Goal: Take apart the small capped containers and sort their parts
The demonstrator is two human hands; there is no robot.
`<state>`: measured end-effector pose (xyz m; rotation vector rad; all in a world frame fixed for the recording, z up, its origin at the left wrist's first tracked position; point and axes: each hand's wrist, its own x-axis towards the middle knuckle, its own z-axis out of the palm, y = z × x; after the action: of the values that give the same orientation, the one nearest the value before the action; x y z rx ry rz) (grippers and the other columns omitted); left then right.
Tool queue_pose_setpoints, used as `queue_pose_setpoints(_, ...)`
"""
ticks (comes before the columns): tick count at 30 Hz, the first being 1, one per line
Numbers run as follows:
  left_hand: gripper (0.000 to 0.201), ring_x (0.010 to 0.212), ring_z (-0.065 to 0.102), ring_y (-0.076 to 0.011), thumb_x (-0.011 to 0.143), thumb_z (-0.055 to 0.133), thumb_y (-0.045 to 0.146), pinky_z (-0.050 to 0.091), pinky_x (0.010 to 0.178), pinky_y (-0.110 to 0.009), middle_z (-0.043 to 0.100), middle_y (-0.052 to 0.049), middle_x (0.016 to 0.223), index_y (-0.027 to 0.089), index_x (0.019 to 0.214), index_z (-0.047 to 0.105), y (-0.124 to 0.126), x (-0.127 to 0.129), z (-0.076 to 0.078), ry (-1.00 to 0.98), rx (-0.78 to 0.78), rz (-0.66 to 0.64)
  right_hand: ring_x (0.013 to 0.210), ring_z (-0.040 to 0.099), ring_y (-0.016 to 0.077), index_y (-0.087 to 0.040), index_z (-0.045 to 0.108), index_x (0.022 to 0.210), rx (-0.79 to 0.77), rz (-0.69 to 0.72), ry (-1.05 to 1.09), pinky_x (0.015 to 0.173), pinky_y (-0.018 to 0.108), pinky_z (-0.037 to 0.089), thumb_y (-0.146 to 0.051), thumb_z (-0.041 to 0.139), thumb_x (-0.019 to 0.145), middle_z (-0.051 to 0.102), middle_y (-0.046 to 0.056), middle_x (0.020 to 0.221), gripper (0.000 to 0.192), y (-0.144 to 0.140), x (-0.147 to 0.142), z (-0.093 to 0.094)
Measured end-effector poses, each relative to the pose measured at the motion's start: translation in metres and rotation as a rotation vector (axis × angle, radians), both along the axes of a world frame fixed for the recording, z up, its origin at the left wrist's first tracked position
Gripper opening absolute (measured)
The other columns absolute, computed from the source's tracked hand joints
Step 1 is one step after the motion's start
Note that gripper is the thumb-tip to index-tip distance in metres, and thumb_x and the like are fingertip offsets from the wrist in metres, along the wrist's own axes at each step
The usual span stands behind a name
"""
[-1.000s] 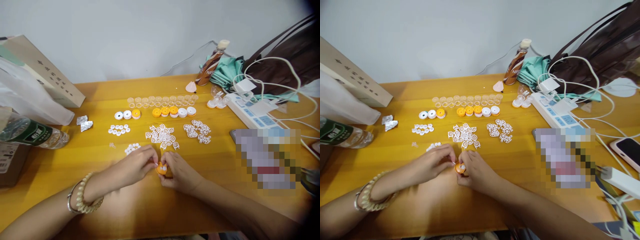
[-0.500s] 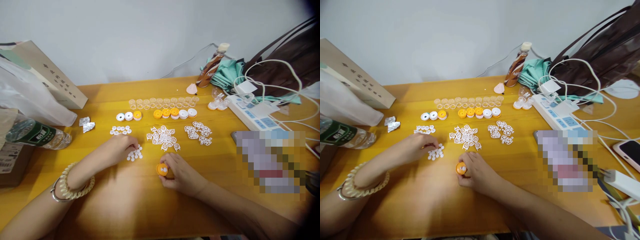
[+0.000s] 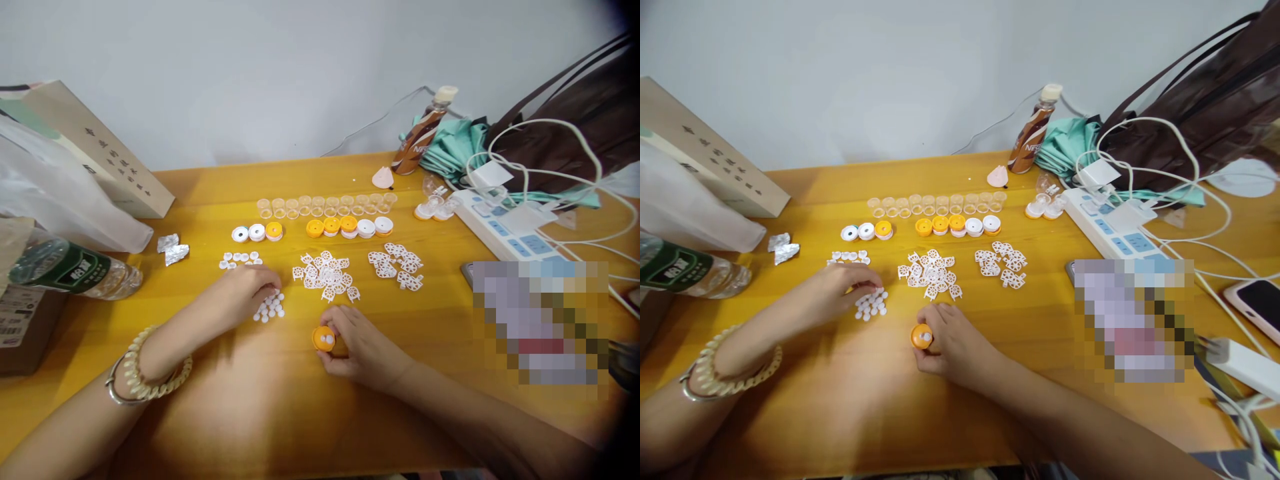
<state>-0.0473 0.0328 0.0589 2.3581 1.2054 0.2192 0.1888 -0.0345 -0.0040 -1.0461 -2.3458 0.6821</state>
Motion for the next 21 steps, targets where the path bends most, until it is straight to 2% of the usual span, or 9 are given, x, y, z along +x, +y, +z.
queue_pose_setpoints(2, 0.017, 0.072, 0.058, -0.0145, 0.087, 0.046, 0.017, 0.044, 0.068, -0.027, 0.064, -0.004, 0.081, 0.016, 0.086, 0.063, -0.007, 0.010, 0.005, -0.005, 0.040, -0.018, 0.075, 0.050, 0.0184, -0.017, 0.044, 0.088, 0.003, 0.001, 0.014, 0.071, 0.033, 0.042, -0.013, 0.058, 0.067, 0.055, 0.005, 0.083, 0.025, 0.000, 0.000, 0.000)
queue_pose_setpoints(4, 0.017, 0.077, 0.057, -0.0135, 0.089, 0.045, 0.017, 0.045, 0.071, -0.026, 0.062, -0.004, 0.085, 0.016, 0.089, 0.063, -0.018, 0.022, 0.005, -0.081, 0.063, -0.104, 0.075, 0.050, 0.0181, -0.017, 0.044, 0.089, 0.003, -0.008, 0.038, 0.071, 0.033, 0.043, -0.013, 0.057, 0.068, 0.055, 0.005, 0.083, 0.025, 0.000, 0.000, 0.000)
queue_pose_setpoints(7, 0.017, 0.079, 0.055, -0.0137, 0.091, 0.045, 0.023, 0.044, 0.072, -0.027, 0.060, -0.004, 0.086, 0.017, 0.092, 0.062, -0.034, 0.039, -0.005, -0.132, 0.117, -0.276, 0.074, 0.050, 0.0178, -0.017, 0.043, 0.089, -0.005, -0.029, 0.064, 0.069, 0.032, 0.043, -0.015, 0.058, 0.069, 0.053, 0.004, 0.080, 0.025, 0.000, -0.001, -0.001)
queue_pose_setpoints(10, 0.017, 0.078, 0.051, -0.0160, 0.091, 0.046, 0.027, 0.042, 0.071, -0.031, 0.058, -0.004, 0.084, 0.017, 0.089, 0.061, -0.046, 0.049, -0.020, -0.040, 0.244, -0.346, 0.071, 0.049, 0.0167, -0.018, 0.041, 0.085, -0.029, -0.039, 0.068, 0.066, 0.030, 0.042, -0.015, 0.058, 0.068, 0.050, 0.002, 0.076, 0.025, 0.000, -0.002, -0.004)
queue_pose_setpoints(13, 0.013, 0.077, 0.049, -0.0171, 0.090, 0.047, 0.022, 0.039, 0.069, -0.032, 0.057, -0.004, 0.083, 0.016, 0.086, 0.058, -0.049, 0.051, -0.029, 0.051, 0.385, -0.390, 0.068, 0.048, 0.0155, -0.019, 0.038, 0.082, -0.063, -0.053, 0.086, 0.063, 0.028, 0.041, -0.013, 0.058, 0.067, 0.049, 0.000, 0.074, 0.025, 0.001, -0.002, -0.005)
queue_pose_setpoints(16, 0.015, 0.075, 0.049, -0.0169, 0.091, 0.045, 0.016, 0.035, 0.067, -0.032, 0.057, -0.004, 0.081, 0.015, 0.083, 0.057, -0.048, 0.050, -0.031, 0.090, 0.517, -0.446, 0.067, 0.048, 0.0147, -0.020, 0.037, 0.082, -0.075, -0.055, 0.111, 0.061, 0.027, 0.041, -0.012, 0.059, 0.067, 0.049, 0.000, 0.074, 0.028, 0.002, -0.002, -0.004)
queue_pose_setpoints(21, 0.017, 0.075, 0.050, -0.0157, 0.091, 0.043, 0.012, 0.033, 0.065, -0.031, 0.059, -0.004, 0.081, 0.015, 0.085, 0.059, -0.046, 0.047, -0.032, 0.064, 0.580, -0.521, 0.065, 0.047, 0.0141, -0.020, 0.037, 0.085, -0.087, -0.048, 0.116, 0.059, 0.026, 0.041, -0.010, 0.059, 0.066, 0.048, -0.001, 0.073, 0.030, 0.002, -0.001, 0.001)
